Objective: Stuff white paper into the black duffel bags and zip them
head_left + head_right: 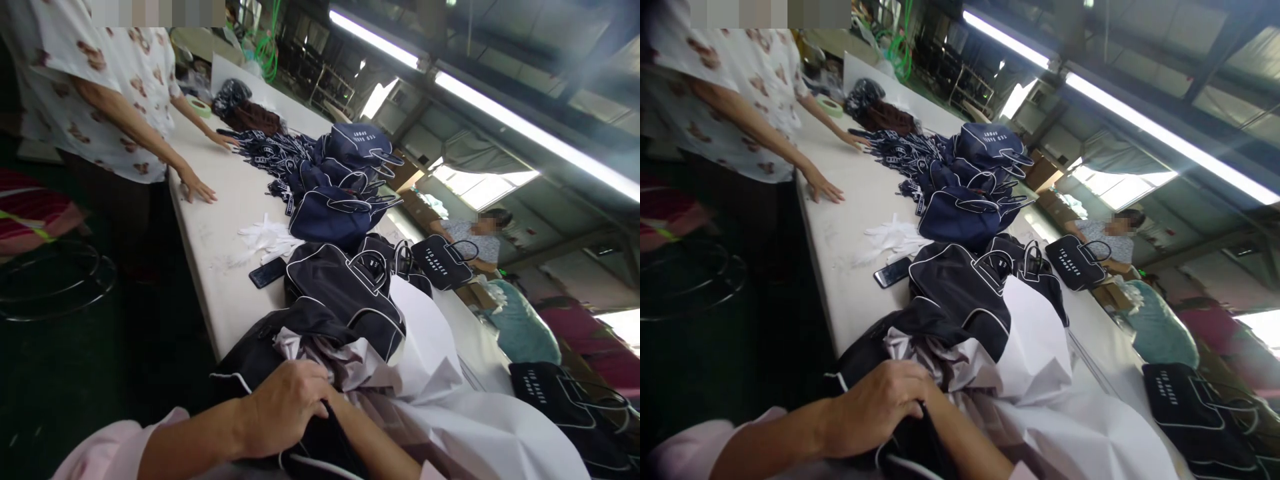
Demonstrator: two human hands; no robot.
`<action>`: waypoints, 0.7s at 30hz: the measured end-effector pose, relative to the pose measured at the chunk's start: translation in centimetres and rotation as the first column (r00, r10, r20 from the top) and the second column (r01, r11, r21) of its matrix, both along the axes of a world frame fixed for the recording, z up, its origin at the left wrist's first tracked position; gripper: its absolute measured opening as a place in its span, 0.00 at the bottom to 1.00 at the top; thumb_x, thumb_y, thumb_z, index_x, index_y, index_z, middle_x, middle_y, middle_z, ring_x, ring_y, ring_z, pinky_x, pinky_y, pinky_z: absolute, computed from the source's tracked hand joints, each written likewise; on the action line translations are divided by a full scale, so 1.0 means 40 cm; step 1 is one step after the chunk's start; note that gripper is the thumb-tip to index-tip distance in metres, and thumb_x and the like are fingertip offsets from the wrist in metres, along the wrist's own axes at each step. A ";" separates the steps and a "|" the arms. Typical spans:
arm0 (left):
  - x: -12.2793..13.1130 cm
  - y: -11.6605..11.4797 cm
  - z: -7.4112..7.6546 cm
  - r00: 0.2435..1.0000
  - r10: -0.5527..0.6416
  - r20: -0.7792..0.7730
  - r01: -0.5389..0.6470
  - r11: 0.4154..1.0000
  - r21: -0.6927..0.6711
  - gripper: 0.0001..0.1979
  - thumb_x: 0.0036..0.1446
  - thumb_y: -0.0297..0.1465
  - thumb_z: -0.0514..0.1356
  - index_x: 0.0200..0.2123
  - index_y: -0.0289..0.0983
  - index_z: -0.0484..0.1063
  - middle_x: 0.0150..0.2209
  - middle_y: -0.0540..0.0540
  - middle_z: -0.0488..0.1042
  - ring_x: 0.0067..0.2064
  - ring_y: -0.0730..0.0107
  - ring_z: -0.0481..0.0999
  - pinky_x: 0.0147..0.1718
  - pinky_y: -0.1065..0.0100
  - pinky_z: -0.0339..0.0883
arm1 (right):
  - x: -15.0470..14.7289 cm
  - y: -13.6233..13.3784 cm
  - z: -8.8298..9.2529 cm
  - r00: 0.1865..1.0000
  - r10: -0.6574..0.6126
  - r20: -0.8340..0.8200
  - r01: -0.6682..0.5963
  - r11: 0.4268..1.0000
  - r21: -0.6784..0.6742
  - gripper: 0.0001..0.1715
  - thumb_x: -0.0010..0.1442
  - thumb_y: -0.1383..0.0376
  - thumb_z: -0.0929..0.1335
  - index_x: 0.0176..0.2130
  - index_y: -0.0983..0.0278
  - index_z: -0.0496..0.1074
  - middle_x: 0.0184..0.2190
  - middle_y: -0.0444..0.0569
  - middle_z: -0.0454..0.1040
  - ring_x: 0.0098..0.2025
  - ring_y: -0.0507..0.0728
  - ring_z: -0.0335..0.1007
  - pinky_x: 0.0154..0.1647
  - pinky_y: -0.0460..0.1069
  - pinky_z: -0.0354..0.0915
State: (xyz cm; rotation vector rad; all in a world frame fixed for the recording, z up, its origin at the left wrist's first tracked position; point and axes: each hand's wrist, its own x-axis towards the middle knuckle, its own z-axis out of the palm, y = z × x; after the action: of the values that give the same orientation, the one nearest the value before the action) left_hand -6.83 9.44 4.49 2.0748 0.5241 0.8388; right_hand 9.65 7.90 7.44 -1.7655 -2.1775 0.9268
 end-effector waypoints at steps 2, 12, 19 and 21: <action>0.003 0.007 0.001 0.999 0.016 -0.042 -0.015 1.000 0.024 0.06 0.54 0.19 0.64 0.28 0.34 0.72 0.32 0.49 0.74 0.38 0.66 0.74 0.38 0.69 0.65 | -0.006 -0.010 -0.003 1.000 -0.028 0.013 0.029 0.999 -0.017 0.16 0.66 0.59 0.65 0.37 0.69 0.76 0.27 0.52 0.75 0.26 0.52 0.70 0.30 0.49 0.70; -0.022 -0.001 0.002 0.984 0.176 -0.024 -0.177 0.984 -0.021 0.08 0.55 0.19 0.64 0.34 0.37 0.72 0.36 0.51 0.74 0.41 0.68 0.72 0.39 0.69 0.63 | 0.006 0.105 -0.022 0.946 0.222 -0.237 -0.296 0.889 -0.349 0.03 0.46 0.68 0.71 0.27 0.66 0.74 0.28 0.48 0.73 0.33 0.57 0.69 0.32 0.48 0.66; 0.005 0.000 -0.056 0.978 0.202 -0.058 -0.197 0.977 0.085 0.11 0.47 0.24 0.72 0.30 0.38 0.73 0.32 0.53 0.76 0.38 0.69 0.74 0.37 0.70 0.63 | -0.031 0.128 0.033 0.926 0.003 -0.378 -0.074 0.982 -0.171 0.35 0.55 0.68 0.66 0.62 0.59 0.66 0.41 0.45 0.75 0.39 0.54 0.69 0.43 0.49 0.65; 0.022 0.014 -0.095 0.973 0.217 -0.073 -0.204 0.967 0.155 0.08 0.48 0.26 0.71 0.29 0.38 0.74 0.29 0.52 0.76 0.35 0.69 0.74 0.33 0.70 0.63 | -0.043 0.138 -0.013 0.933 0.072 -0.351 -0.146 0.971 -0.190 0.25 0.55 0.67 0.65 0.51 0.61 0.77 0.36 0.47 0.76 0.39 0.56 0.70 0.40 0.49 0.65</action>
State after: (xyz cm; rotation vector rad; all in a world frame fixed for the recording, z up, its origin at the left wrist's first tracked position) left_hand -5.95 9.98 0.68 2.2265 0.7632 0.9333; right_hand 7.93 13.42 6.92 -1.4364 -2.0265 1.4251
